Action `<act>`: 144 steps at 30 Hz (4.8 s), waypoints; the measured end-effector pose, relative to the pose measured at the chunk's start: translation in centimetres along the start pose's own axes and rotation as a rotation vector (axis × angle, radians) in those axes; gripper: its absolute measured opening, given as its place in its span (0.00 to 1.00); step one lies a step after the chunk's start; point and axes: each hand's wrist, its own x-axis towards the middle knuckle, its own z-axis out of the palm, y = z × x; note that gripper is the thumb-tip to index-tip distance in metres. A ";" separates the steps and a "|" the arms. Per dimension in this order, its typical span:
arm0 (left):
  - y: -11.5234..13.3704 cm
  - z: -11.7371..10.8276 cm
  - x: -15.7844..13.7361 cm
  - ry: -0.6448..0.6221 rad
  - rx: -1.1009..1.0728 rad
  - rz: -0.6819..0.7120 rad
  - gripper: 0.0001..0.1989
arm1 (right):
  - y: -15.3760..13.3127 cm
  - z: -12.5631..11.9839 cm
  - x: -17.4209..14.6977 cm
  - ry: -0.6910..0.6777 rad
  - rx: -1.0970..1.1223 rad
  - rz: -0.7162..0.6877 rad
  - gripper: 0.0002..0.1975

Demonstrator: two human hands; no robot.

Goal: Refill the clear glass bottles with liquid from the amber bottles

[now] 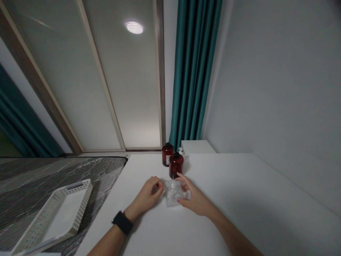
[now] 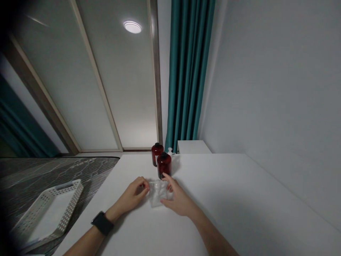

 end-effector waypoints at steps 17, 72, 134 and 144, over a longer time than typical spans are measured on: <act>0.2 1.0 -0.2 -0.051 0.166 0.121 0.07 | 4.5 -7.4 2.1 0.622 -0.343 -0.045 0.43; 0.3 0.9 -0.2 0.267 -0.189 -0.042 0.19 | -1.3 -0.5 7.7 0.202 0.094 -0.142 0.36; 1.0 -0.1 4.0 0.253 0.018 0.047 0.15 | -0.8 1.5 4.0 0.316 0.140 -0.080 0.32; -0.6 -1.2 14.1 0.328 0.173 -0.092 0.22 | -0.5 1.4 3.9 0.295 0.139 -0.079 0.32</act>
